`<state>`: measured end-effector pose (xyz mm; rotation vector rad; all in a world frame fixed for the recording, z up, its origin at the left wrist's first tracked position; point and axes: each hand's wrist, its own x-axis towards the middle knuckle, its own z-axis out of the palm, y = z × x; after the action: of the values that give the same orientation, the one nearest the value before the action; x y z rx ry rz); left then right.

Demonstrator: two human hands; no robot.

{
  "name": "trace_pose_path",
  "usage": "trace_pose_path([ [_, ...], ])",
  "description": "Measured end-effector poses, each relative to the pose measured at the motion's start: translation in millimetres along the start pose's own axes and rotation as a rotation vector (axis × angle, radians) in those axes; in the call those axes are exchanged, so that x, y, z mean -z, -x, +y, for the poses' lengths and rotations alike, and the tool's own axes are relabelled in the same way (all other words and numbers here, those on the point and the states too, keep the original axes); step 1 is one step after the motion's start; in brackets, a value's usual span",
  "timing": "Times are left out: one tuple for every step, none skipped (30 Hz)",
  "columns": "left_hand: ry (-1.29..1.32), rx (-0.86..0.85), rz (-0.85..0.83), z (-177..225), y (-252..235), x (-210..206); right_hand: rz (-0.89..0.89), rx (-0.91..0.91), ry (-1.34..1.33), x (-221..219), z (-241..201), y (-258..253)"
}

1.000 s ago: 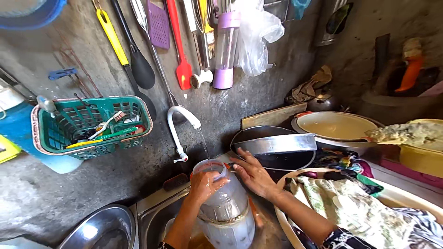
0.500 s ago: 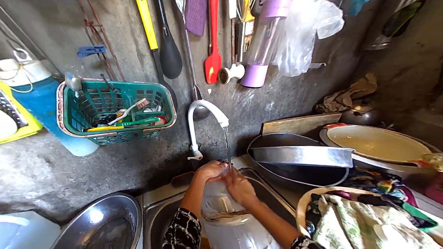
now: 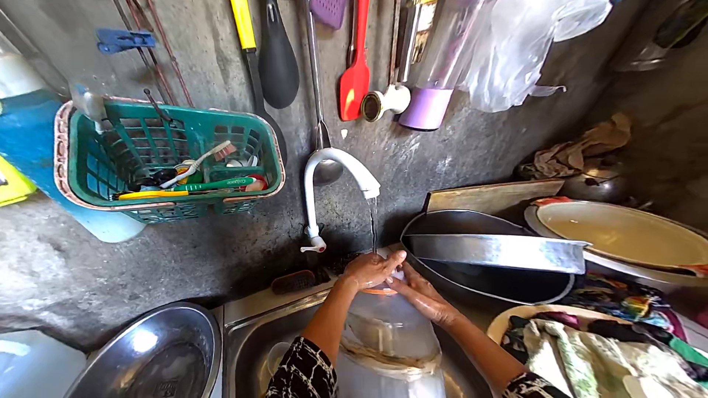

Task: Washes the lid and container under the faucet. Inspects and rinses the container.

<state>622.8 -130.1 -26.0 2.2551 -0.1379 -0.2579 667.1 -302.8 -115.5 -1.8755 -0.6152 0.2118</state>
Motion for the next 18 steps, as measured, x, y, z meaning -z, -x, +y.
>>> trace_pose_path([
  [0.031, -0.049, 0.032, -10, -2, -1, 0.027, 0.106, 0.064, 4, 2, 1],
  [0.088, -0.083, 0.083, -20, -2, -3, 0.067, 0.214, 0.136, 6, 2, 1],
  [0.162, -0.121, 0.17, -31, -3, -7, 0.111, 0.295, 0.21, 6, -1, 1],
  [0.242, -0.168, 0.273, -42, -4, -13, 0.126, 0.351, 0.252, 4, -6, 1],
  [0.298, -0.191, 0.35, -50, -5, -20, 0.107, 0.365, 0.295, 1, -14, 2],
  [0.34, -0.184, 0.391, -56, -6, -24, 0.085, 0.349, 0.364, -2, -24, 3],
  [0.369, -0.141, 0.402, -58, -5, -27, 0.051, 0.297, 0.447, -5, -39, 5],
  [0.376, -0.068, 0.392, -59, -3, -30, 0.003, 0.197, 0.534, -8, -55, 6],
  [0.35, 0.035, 0.379, -55, 0, -34, -0.059, 0.052, 0.616, -10, -71, 5],
  [0.269, 0.138, 0.381, -49, 3, -41, -0.103, -0.096, 0.69, -13, -85, 2],
  [0.164, 0.213, 0.395, -40, 9, -47, -0.141, -0.232, 0.747, -17, -97, -3],
  [0.086, 0.256, 0.42, -33, 16, -52, -0.172, -0.331, 0.778, -22, -106, -7],
  [0.04, 0.264, 0.45, -31, 21, -55, -0.208, -0.379, 0.793, -25, -113, -10],
  [0.037, 0.25, 0.464, -35, 24, -55, -0.265, -0.377, 0.776, -26, -119, -11],
  [0.099, 0.232, 0.464, -44, 26, -52, -0.338, -0.329, 0.73, -26, -122, -9],
  [0.2, 0.221, 0.446, -54, 27, -46, -0.409, -0.247, 0.671, -24, -123, -6],
  [0.311, 0.224, 0.411, -60, 29, -38, -0.476, -0.178, 0.606, -21, -127, -4],
  [0.421, 0.223, 0.349, -62, 31, -28, -0.543, -0.135, 0.551, -17, -132, -4],
])
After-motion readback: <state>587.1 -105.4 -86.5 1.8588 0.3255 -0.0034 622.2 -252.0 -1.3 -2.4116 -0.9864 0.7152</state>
